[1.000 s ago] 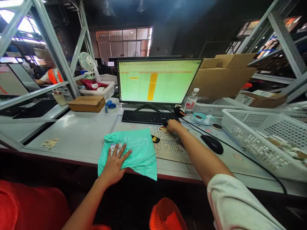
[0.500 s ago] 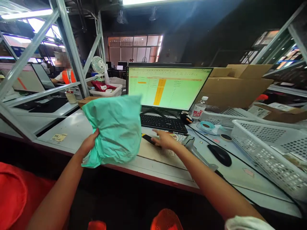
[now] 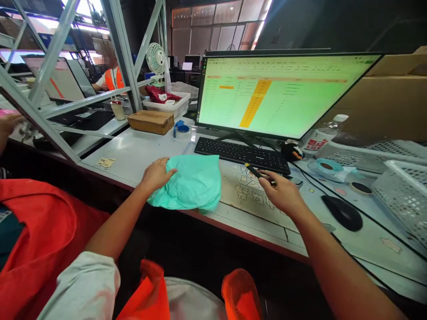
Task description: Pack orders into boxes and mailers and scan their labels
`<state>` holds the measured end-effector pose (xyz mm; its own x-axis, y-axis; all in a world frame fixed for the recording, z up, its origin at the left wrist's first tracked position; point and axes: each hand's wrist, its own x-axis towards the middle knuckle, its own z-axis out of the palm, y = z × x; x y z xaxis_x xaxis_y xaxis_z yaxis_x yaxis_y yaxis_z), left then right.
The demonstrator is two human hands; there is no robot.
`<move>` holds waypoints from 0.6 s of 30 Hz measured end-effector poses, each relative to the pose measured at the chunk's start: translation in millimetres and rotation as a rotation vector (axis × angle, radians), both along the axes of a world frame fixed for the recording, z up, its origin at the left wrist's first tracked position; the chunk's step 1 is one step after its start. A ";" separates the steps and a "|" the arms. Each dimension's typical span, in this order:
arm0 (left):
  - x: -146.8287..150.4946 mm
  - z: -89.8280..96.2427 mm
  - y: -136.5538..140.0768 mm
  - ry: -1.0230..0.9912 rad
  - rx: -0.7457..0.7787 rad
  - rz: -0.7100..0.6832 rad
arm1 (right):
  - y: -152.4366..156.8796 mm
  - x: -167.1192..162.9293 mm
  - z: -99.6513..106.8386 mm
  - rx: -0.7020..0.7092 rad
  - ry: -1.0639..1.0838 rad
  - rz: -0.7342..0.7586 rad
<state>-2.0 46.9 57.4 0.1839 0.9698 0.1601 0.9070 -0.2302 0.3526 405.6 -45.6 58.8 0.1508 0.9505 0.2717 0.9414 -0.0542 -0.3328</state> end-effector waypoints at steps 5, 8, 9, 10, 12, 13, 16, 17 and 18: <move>54.3 -23.1 1.7 0.059 0.025 -0.161 | -14.3 -43.6 28.0 0.082 0.139 0.111; 72.5 -49.1 -5.8 0.030 0.034 -0.145 | -16.3 -66.2 30.5 0.074 0.120 0.292; 73.8 -53.6 -8.5 0.020 0.051 -0.135 | -15.9 -71.9 28.9 0.058 0.112 0.350; 73.5 -55.3 -10.9 0.010 0.069 -0.126 | -15.0 -77.0 26.5 0.040 0.103 0.400; 70.5 -51.6 -14.5 -0.020 0.120 -0.106 | -12.8 -86.4 21.0 0.011 0.061 0.460; 68.8 -47.5 -15.7 -0.039 0.153 -0.100 | -11.7 -90.6 18.5 -0.002 0.022 0.468; 64.9 -35.6 -17.9 -0.106 0.245 -0.135 | -9.7 -98.9 14.2 -0.032 -0.118 0.458; 63.3 -33.8 -18.5 -0.122 0.256 -0.167 | -9.8 -99.2 13.9 -0.036 -0.149 0.460; 61.2 -33.7 -19.3 -0.129 0.250 -0.205 | -10.5 -97.7 14.1 -0.036 -0.168 0.466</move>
<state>59.2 27.6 23.7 0.3338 0.8424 0.4229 0.7845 -0.4970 0.3708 308.0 -56.2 72.9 -0.3353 0.9156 0.2220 0.9088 0.3764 -0.1798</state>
